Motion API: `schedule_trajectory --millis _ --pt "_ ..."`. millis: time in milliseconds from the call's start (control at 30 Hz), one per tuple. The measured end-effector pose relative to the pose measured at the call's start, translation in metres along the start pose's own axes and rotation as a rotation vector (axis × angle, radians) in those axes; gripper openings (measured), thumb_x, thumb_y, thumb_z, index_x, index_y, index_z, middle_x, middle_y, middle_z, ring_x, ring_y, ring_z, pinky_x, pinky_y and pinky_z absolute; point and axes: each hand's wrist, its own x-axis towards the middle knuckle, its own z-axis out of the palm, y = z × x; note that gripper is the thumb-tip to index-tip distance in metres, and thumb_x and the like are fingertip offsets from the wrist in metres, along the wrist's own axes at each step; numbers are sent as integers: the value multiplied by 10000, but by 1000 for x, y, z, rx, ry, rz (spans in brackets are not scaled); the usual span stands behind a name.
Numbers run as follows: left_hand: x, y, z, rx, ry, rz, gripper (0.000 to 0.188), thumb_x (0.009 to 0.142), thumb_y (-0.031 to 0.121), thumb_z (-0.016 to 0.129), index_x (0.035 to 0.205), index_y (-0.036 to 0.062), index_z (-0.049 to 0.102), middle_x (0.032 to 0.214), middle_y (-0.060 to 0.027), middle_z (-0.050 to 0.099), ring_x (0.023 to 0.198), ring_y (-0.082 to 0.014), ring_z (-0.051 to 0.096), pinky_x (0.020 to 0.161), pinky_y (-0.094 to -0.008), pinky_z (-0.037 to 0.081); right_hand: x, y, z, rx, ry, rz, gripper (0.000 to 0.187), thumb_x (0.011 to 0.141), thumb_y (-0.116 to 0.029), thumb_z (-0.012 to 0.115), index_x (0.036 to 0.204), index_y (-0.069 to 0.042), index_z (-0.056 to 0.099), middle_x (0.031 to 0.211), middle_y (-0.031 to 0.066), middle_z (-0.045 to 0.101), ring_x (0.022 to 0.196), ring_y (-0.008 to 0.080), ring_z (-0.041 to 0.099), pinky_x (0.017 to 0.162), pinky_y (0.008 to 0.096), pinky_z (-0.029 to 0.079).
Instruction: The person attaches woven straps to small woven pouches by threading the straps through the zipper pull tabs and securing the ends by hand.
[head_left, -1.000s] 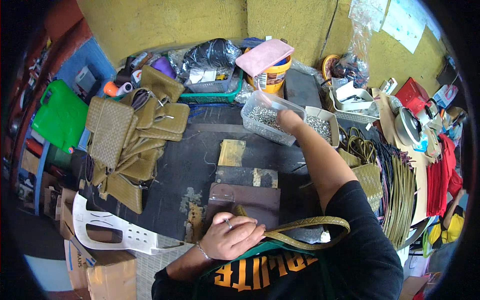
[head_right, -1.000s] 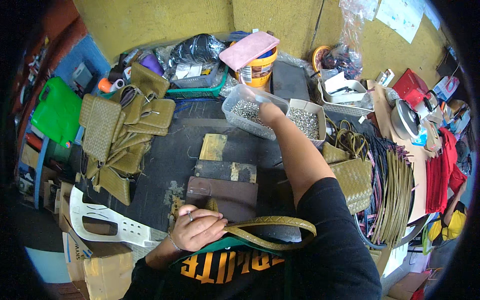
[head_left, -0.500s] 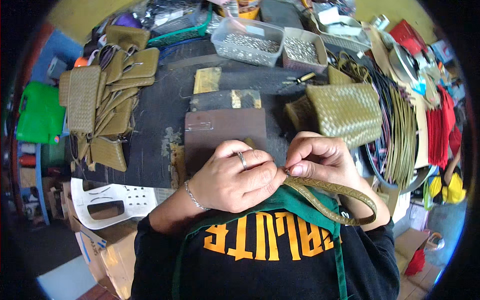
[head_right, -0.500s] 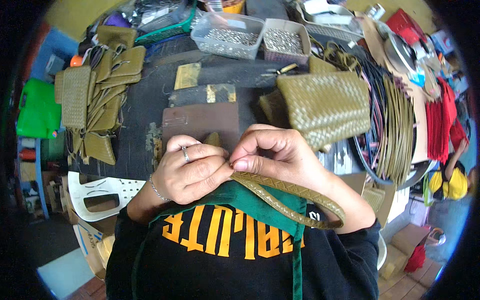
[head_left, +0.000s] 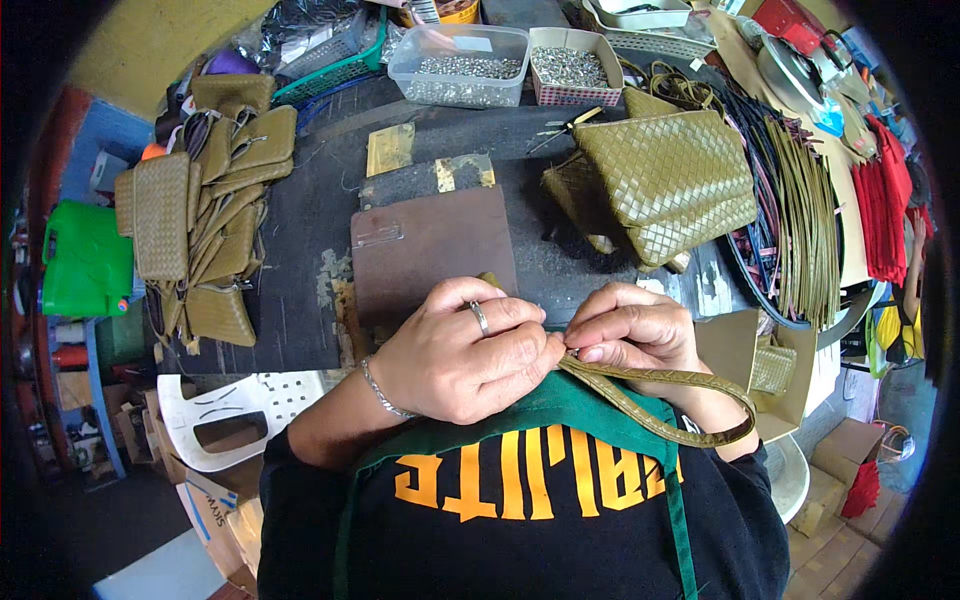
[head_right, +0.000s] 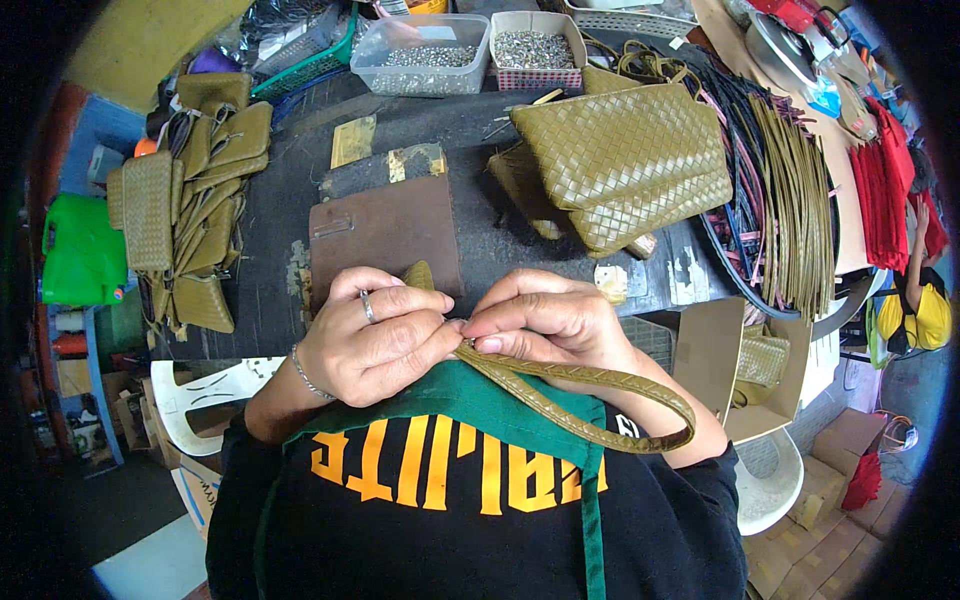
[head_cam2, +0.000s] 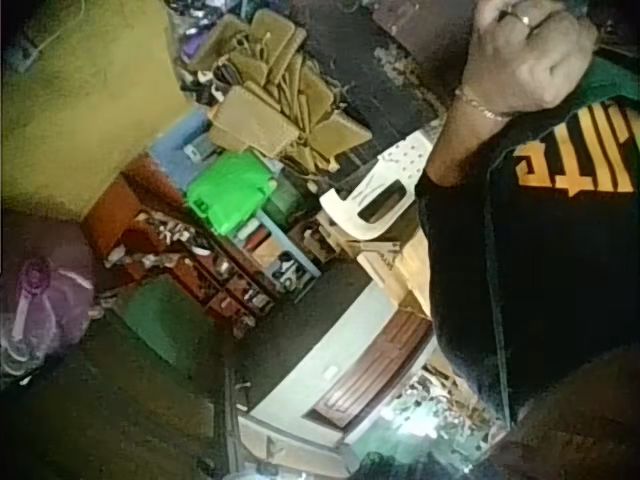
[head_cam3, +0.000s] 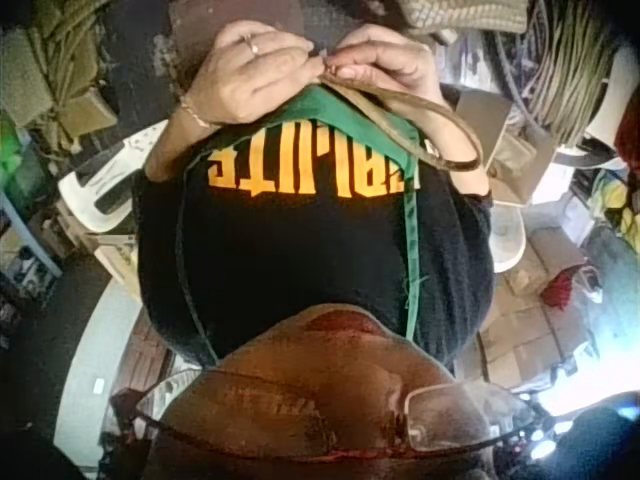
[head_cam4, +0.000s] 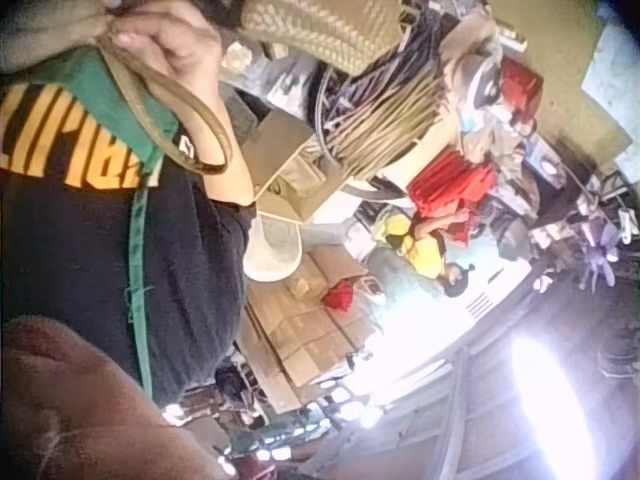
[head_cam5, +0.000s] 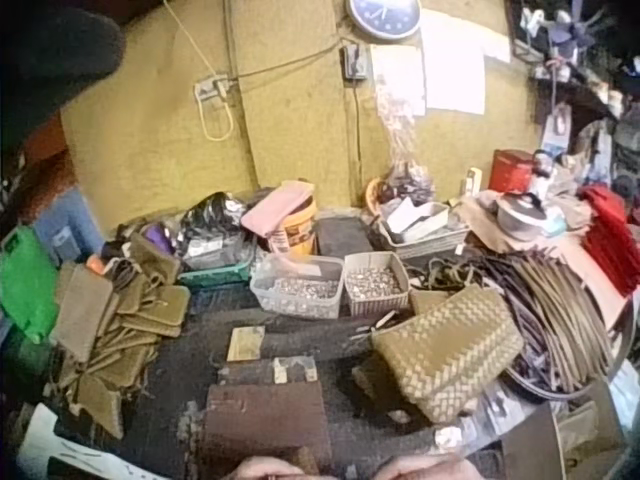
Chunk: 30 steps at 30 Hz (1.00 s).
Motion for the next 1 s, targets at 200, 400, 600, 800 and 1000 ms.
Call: schedule_trajectory --millis 200,400,600,800,1000 --pt "0 0 -1 -2 1 4 187 589 68 644 770 23 633 726 -25 574 740 -167 578 659 -270 369 -3 1 6 -89 74 -67 80 707 -33 623 781 -10 604 753 95 575 675 180 569 584 266 457" --pt "0 -1 0 3 -13 -4 179 599 71 644 771 18 632 726 -32 577 738 -166 581 650 -267 373 -2 8 5 -74 58 -161 81 702 -22 624 773 1 594 743 102 570 654 189 564 560 277 455" --pt "-1 -4 2 -3 -14 2 178 610 76 638 777 15 630 727 -40 581 723 -168 586 650 -270 381 0 10 7 -157 104 -205 95 694 -21 632 785 -4 611 715 83 565 633 159 565 524 244 457" --pt "-1 -4 2 -20 -12 -28 184 611 83 636 780 13 627 723 -43 583 732 -169 588 664 -273 379 2 10 5 -170 81 -245 101 701 -19 626 798 -1 605 708 86 560 623 165 560 525 249 456" --pt "-3 -5 3 -47 -5 -76 182 615 97 641 775 14 621 727 -48 589 735 -168 588 668 -271 381 1 15 1 -68 -11 -207 159 688 -16 640 838 7 592 756 95 561 672 179 560 574 260 459"
